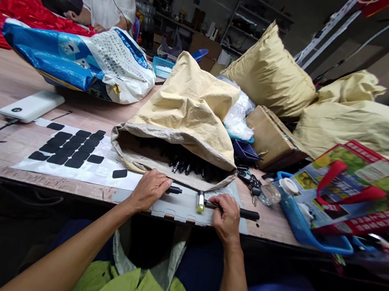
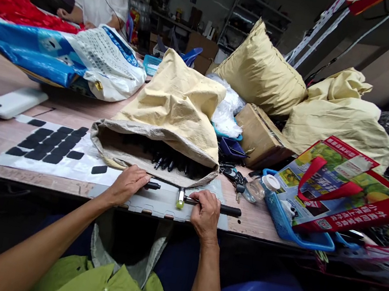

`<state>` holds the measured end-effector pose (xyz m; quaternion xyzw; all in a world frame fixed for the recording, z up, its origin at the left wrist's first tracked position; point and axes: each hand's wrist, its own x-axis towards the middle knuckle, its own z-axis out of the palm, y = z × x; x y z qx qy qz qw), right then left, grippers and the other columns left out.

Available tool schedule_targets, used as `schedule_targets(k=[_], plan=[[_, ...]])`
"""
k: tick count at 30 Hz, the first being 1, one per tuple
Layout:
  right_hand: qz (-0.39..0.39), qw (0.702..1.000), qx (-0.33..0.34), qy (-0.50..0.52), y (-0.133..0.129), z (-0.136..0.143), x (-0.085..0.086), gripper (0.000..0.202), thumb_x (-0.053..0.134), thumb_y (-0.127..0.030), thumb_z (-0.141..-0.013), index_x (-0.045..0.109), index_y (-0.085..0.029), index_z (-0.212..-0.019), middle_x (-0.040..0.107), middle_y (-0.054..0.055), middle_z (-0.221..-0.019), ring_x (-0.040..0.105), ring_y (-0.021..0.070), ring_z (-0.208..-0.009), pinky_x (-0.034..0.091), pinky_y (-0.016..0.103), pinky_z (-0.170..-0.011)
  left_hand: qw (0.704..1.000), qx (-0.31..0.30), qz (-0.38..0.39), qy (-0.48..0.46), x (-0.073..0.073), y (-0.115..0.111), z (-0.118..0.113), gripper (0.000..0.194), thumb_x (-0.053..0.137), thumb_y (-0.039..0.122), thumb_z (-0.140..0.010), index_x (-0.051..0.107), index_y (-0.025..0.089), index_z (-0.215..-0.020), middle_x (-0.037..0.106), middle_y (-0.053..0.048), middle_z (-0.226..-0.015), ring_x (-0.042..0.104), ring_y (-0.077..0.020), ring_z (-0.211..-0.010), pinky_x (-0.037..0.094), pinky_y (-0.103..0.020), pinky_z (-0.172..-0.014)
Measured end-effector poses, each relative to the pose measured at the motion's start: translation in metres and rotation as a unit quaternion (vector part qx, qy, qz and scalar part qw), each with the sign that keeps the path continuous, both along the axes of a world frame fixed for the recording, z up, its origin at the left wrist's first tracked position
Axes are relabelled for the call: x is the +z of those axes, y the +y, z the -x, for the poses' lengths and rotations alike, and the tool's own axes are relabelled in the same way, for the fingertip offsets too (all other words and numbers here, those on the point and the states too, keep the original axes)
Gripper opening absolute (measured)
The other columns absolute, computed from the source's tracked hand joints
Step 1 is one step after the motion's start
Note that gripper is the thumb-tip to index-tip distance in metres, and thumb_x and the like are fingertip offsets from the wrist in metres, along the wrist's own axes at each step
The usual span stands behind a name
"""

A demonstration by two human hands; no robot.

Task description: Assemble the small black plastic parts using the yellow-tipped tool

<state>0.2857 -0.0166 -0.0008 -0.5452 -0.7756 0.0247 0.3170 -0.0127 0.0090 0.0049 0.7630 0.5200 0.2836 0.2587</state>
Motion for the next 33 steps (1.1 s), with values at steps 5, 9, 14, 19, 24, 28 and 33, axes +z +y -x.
schedule_targets(k=[5,9,14,19,24,28,33], plan=[[0.009,1.000,-0.006,-0.004,0.000,0.000,0.000,0.032,0.046,-0.007,-0.071,0.066,-0.023,-0.089,0.066,0.002,-0.090,0.056,0.0212,-0.091,0.037,0.036,-0.085,0.992,-0.069,0.006,-0.102,0.019,-0.027,-0.001,0.048,0.031,0.044,-0.105,0.055,0.020,-0.073,0.060,-0.003,-0.078,0.054,-0.0174,-0.077,0.041,-0.031,-0.075],[0.013,1.000,-0.010,-0.003,0.000,0.001,0.001,0.031,0.045,-0.007,-0.072,0.066,-0.023,-0.088,0.066,0.003,-0.090,0.055,0.0215,-0.092,0.036,0.035,-0.085,0.966,-0.219,0.104,-0.089,0.020,-0.076,-0.009,0.041,0.033,0.047,-0.105,0.063,0.023,-0.089,0.065,-0.001,-0.079,0.059,-0.0153,-0.073,0.043,-0.027,-0.072],[0.008,1.000,-0.014,-0.003,-0.001,0.002,0.001,0.029,0.045,-0.007,-0.072,0.065,-0.022,-0.087,0.066,0.002,-0.088,0.055,0.0216,-0.091,0.036,0.035,-0.083,0.956,-0.162,0.205,0.136,-0.039,-0.101,-0.014,0.029,0.047,0.044,-0.098,0.069,0.025,-0.099,0.075,-0.008,-0.097,0.071,-0.0280,-0.093,0.049,-0.035,-0.078],[0.005,1.000,-0.011,0.000,0.000,0.002,0.000,0.031,0.045,-0.006,-0.070,0.066,-0.022,-0.087,0.066,0.002,-0.087,0.055,0.0213,-0.089,0.037,0.034,-0.083,0.911,-0.092,0.294,0.275,-0.076,-0.094,-0.005,0.034,0.055,0.026,-0.088,0.069,0.020,-0.119,0.069,-0.019,-0.127,0.066,-0.0373,-0.117,0.051,-0.046,-0.092],[0.006,1.000,-0.016,-0.002,-0.001,0.003,0.001,0.030,0.046,-0.006,-0.069,0.064,-0.022,-0.086,0.065,0.002,-0.087,0.055,0.0213,-0.090,0.037,0.034,-0.084,0.934,-0.235,0.240,0.121,-0.008,-0.079,-0.012,0.026,0.064,0.044,-0.086,0.073,0.027,-0.104,0.077,-0.004,-0.092,0.071,-0.0256,-0.085,0.050,-0.032,-0.071],[0.005,1.000,-0.019,-0.004,-0.001,0.002,0.000,0.030,0.046,-0.006,-0.070,0.064,-0.023,-0.086,0.065,0.002,-0.087,0.055,0.0215,-0.090,0.037,0.035,-0.084,0.984,-0.130,0.123,-0.014,0.047,-0.026,-0.021,0.030,0.055,0.047,-0.094,0.072,0.023,-0.088,0.072,-0.001,-0.080,0.065,-0.0180,-0.073,0.042,-0.027,-0.063],[0.004,1.000,-0.018,-0.006,0.001,0.000,-0.001,0.030,0.047,-0.007,-0.069,0.065,-0.023,-0.086,0.065,0.002,-0.086,0.055,0.0215,-0.090,0.037,0.035,-0.083,0.975,0.209,-0.028,0.064,0.048,0.057,-0.024,0.037,0.063,0.057,-0.089,0.068,0.020,-0.094,0.072,-0.009,-0.091,0.065,-0.0236,-0.083,0.043,-0.030,-0.068]])
